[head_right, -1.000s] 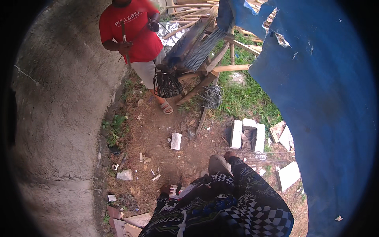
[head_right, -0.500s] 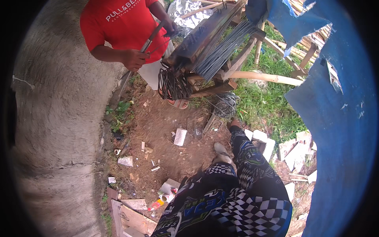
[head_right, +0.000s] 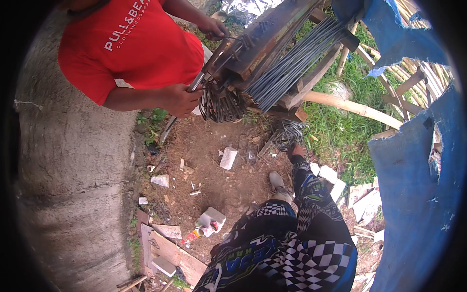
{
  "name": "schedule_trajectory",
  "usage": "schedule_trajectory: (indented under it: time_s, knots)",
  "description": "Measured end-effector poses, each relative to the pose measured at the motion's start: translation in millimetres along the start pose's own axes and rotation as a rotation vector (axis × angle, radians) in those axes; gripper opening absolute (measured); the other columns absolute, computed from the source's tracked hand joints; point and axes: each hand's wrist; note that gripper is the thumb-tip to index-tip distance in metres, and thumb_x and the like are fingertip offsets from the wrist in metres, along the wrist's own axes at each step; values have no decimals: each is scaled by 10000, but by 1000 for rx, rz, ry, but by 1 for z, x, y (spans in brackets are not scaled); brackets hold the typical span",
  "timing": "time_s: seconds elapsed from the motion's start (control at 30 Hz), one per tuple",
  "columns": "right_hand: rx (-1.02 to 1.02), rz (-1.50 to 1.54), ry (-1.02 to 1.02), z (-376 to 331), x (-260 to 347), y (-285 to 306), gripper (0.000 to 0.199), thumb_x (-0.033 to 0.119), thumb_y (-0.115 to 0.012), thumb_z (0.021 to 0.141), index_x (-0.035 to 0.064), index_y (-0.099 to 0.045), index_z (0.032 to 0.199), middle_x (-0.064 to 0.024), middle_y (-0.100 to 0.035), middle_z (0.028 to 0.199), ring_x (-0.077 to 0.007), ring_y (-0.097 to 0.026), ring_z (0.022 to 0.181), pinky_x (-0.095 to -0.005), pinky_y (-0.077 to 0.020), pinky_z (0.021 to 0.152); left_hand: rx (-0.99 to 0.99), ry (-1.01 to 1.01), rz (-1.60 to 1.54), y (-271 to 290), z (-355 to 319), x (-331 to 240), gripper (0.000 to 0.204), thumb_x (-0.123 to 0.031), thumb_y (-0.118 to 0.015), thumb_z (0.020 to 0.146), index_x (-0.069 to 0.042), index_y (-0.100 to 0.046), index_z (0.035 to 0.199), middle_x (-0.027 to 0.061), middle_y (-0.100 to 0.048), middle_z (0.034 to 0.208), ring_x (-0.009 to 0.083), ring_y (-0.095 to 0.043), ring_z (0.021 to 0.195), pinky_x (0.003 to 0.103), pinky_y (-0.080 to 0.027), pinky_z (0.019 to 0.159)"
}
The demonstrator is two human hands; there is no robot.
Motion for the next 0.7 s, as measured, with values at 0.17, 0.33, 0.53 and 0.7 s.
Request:
schedule_trajectory:
  time_s: [0.17,0.33,0.53,0.7]
  knots:
    - [-254,398,195,-53,46,48,339,376,-541,917,38,-558,933,-238,-623,863,-425,-606,841,-491,-456,714,-22,15,9,-2,-9,6,321,-325,-559,893,-96,-600,1115,126,-677,990,284,-674,854,396,-528,670]
    - [-126,77,479,-43,85,101,274,310,-547,917,49,-609,978,-197,-658,865,-391,-631,799,-464,-484,713,-29,8,-6,-13,-12,7,327,-334,-561,893,-99,-608,1115,124,-680,994,281,-672,868,392,-527,689]
    - [-155,199,460,-13,97,97,686,542,-765,678,1,-605,1067,-201,-628,1019,-367,-597,965,-450,-478,844,-48,4,-16,-18,-17,8,334,-345,-564,893,-102,-619,1115,121,-682,1000,277,-670,884,386,-526,712]
    - [-97,-224,338,-3,86,79,883,460,-835,583,49,-473,1275,-172,-470,1283,-356,-460,1197,-444,-419,967,-69,15,-6,-19,-28,20,340,-354,-567,893,-104,-627,1115,119,-685,1004,273,-668,898,382,-525,732]
Point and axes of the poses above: each hand's wrist, its own z-axis towards the middle knuckle, its own y-axis out of the back of the hand, x = y × z
